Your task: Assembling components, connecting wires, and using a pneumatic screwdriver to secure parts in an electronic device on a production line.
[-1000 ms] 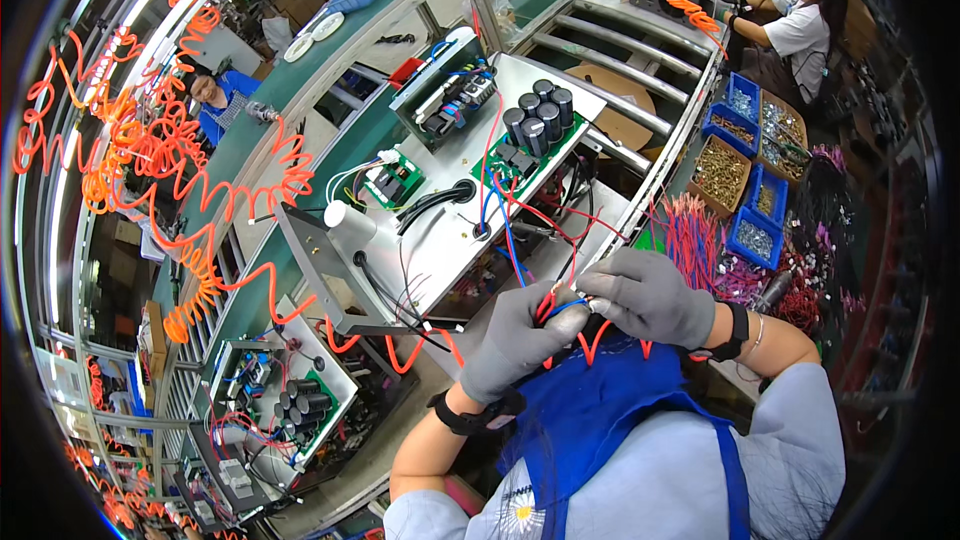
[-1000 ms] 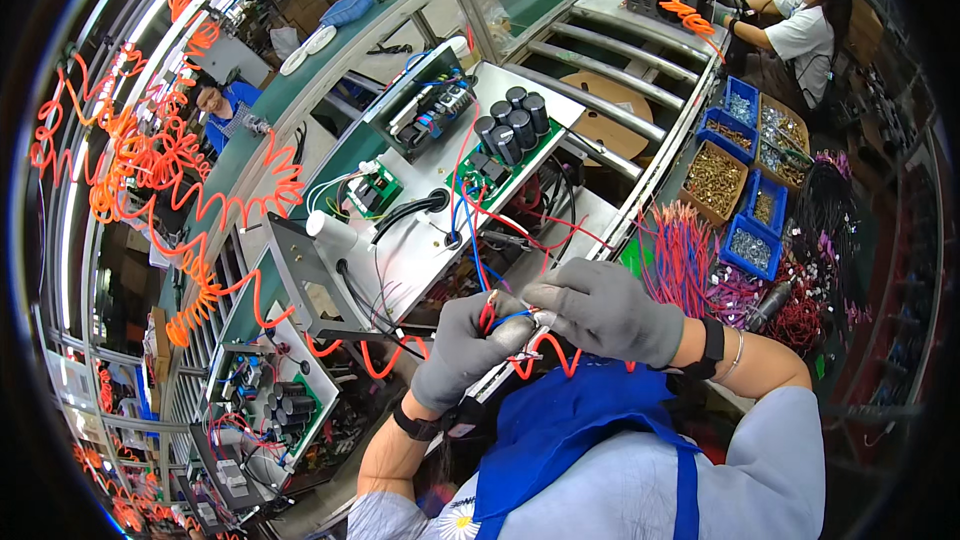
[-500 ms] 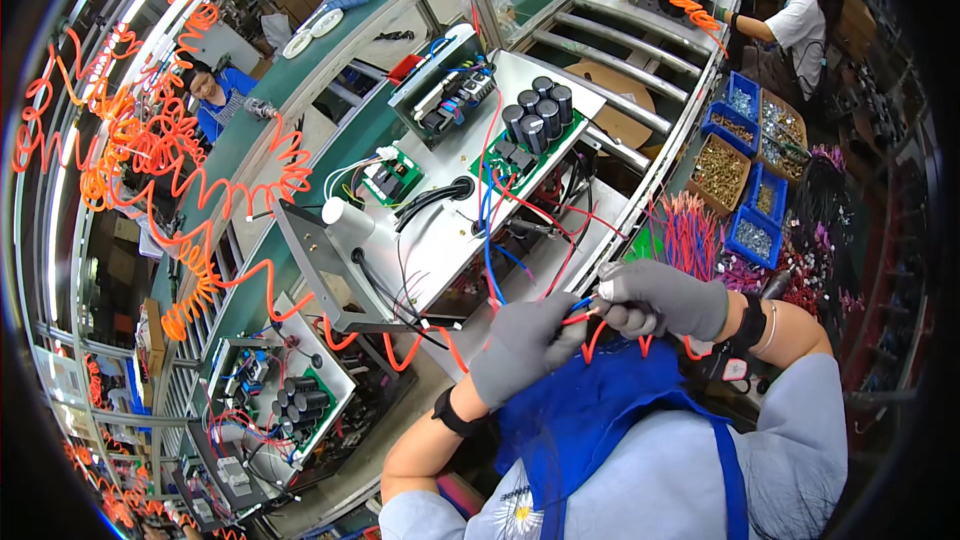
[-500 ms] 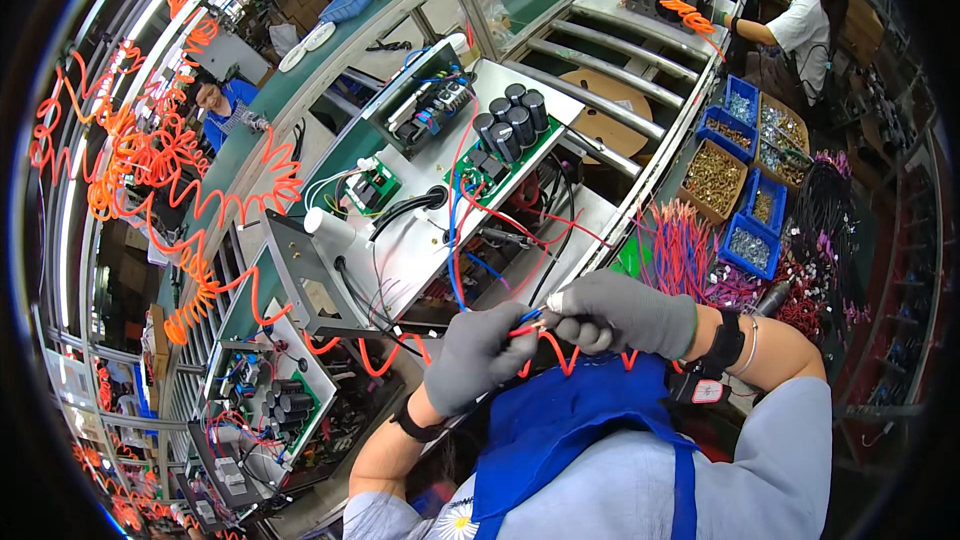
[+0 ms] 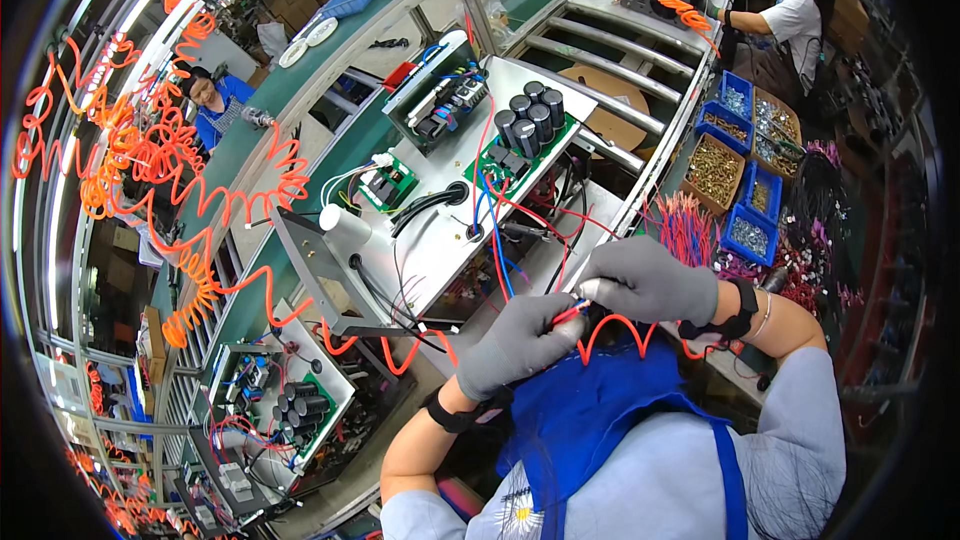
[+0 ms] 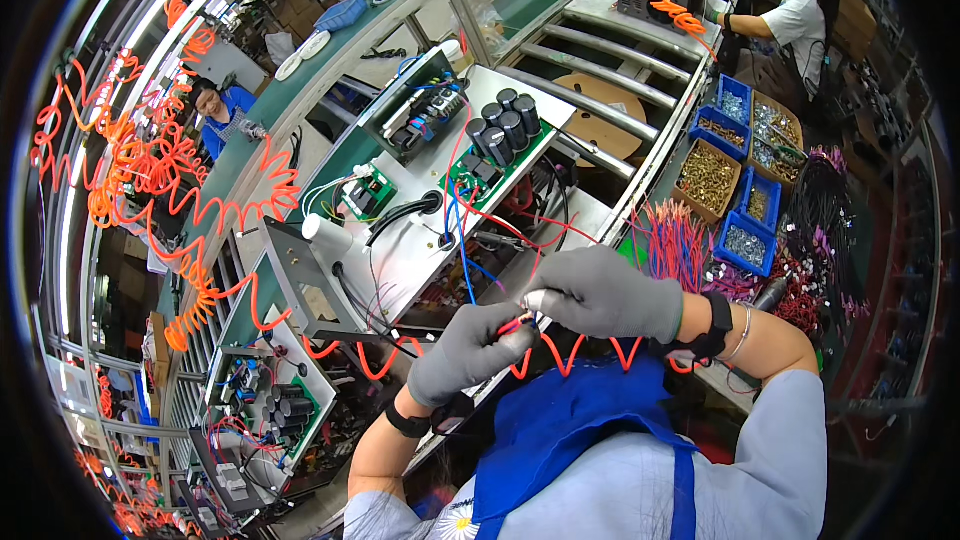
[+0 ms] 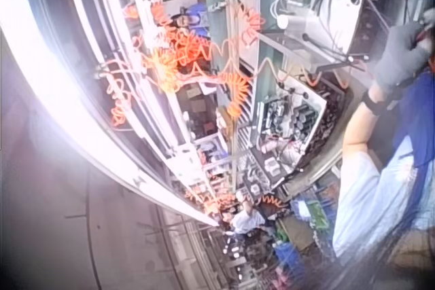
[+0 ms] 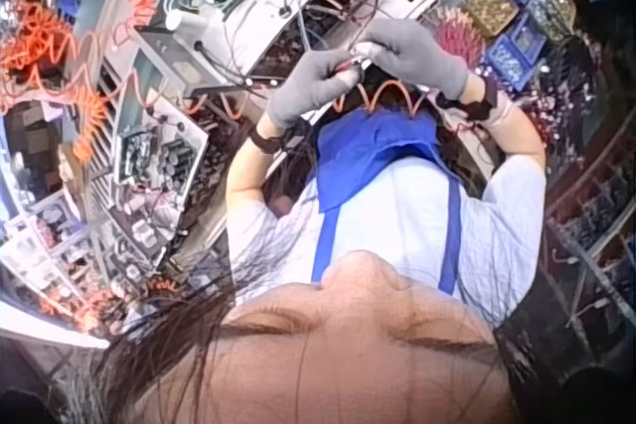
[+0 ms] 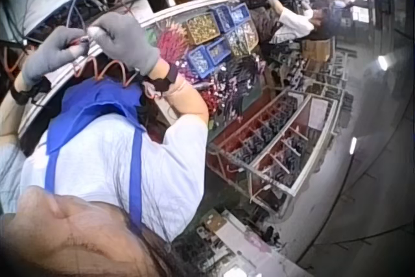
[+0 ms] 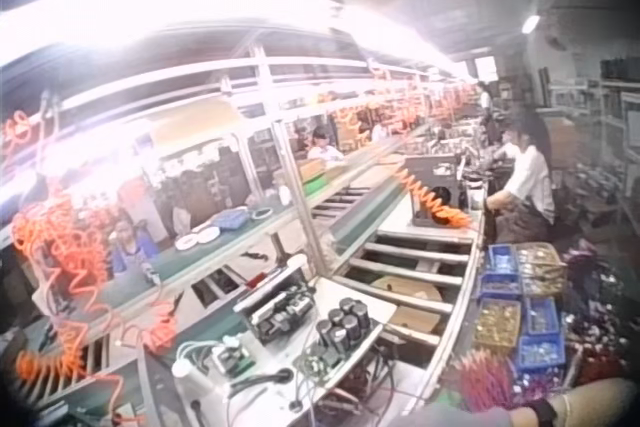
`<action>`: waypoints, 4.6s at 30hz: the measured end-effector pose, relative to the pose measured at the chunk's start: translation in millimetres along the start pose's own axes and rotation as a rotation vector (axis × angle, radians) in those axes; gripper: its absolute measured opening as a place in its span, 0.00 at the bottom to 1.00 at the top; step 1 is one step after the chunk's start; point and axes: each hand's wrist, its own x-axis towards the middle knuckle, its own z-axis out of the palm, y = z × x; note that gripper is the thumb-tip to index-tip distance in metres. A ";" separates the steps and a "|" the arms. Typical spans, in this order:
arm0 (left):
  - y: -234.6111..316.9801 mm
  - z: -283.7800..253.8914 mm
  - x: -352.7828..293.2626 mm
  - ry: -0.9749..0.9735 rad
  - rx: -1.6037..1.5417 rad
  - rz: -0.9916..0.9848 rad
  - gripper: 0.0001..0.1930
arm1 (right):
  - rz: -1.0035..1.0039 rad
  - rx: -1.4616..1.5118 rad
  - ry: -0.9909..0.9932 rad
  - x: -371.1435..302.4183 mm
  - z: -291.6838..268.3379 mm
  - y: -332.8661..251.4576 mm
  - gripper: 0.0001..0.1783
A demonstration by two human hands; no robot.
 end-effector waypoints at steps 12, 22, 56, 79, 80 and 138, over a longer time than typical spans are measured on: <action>4.0 -13.5 1.1 0.011 -0.264 -0.112 0.16 | -0.085 -0.189 0.116 5.4 11.6 8.6 0.16; -5.7 -9.8 5.9 0.044 -0.180 -0.136 0.11 | 0.086 -0.043 -0.292 9.5 -4.0 21.0 0.12; -5.1 -28.6 5.3 0.501 -0.545 -0.160 0.15 | 0.736 -0.374 0.127 -3.2 110.0 98.9 0.29; -45.1 25.5 68.1 -0.111 0.350 0.144 0.11 | 0.543 -0.626 -0.098 -130.2 -14.0 -1.4 0.13; -44.7 19.2 58.1 -0.080 0.302 0.072 0.11 | 0.519 -0.626 -0.094 -125.7 -15.4 1.5 0.11; -22.9 17.4 19.4 0.002 -0.096 -0.081 0.16 | 0.281 -0.012 -0.396 -8.5 -40.3 21.2 0.07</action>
